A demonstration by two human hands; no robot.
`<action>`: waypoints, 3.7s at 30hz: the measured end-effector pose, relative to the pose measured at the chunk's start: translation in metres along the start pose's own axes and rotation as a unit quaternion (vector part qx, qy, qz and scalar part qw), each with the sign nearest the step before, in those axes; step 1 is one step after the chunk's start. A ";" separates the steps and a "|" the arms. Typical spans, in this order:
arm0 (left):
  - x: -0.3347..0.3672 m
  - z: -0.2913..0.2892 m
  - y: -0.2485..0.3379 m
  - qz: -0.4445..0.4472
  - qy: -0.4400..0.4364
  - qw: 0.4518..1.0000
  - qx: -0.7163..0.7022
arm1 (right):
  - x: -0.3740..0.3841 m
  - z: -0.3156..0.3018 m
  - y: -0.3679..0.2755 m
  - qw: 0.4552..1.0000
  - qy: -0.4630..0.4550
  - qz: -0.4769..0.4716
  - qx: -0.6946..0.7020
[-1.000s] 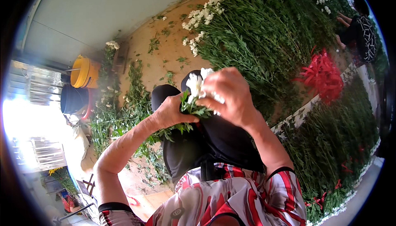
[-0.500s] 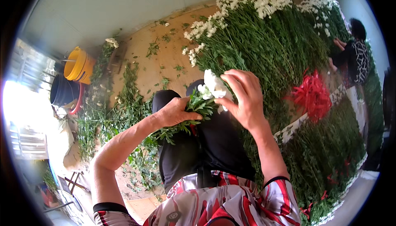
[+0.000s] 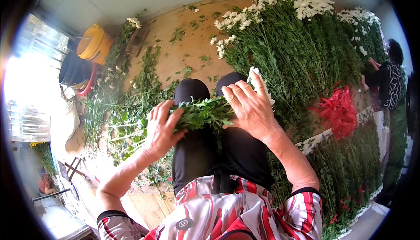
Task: The person gathers white flowers into bunches by hand, pulls off excess leaves, and ties each bunch together with a red ribbon.
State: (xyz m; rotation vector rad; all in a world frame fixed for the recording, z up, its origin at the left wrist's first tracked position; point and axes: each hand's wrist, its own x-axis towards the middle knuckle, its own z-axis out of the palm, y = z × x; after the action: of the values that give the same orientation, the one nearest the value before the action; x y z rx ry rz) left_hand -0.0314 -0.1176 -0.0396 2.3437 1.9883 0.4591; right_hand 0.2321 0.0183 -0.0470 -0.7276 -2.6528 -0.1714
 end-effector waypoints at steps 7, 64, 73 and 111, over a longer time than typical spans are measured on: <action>0.019 -0.053 -0.029 0.070 0.010 0.995 -0.074 | -0.001 0.008 0.003 0.998 0.037 -0.024 -0.035; -0.015 0.009 -0.051 -0.423 -0.071 0.815 -0.389 | 0.029 0.001 0.063 0.882 -0.048 0.206 0.420; -0.018 0.006 -0.062 -0.539 0.013 0.722 -0.434 | -0.010 0.285 0.039 0.812 -0.339 0.269 0.391; -0.099 0.047 -0.098 -0.324 0.049 0.919 -0.222 | -0.072 0.350 -0.107 0.428 -0.181 0.562 0.684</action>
State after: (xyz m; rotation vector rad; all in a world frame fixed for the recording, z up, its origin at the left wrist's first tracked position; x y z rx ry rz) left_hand -0.1277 -0.1881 -0.1254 1.3273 2.2371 0.8645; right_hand 0.1185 -0.0321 -0.3982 -1.5237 -0.9773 2.2598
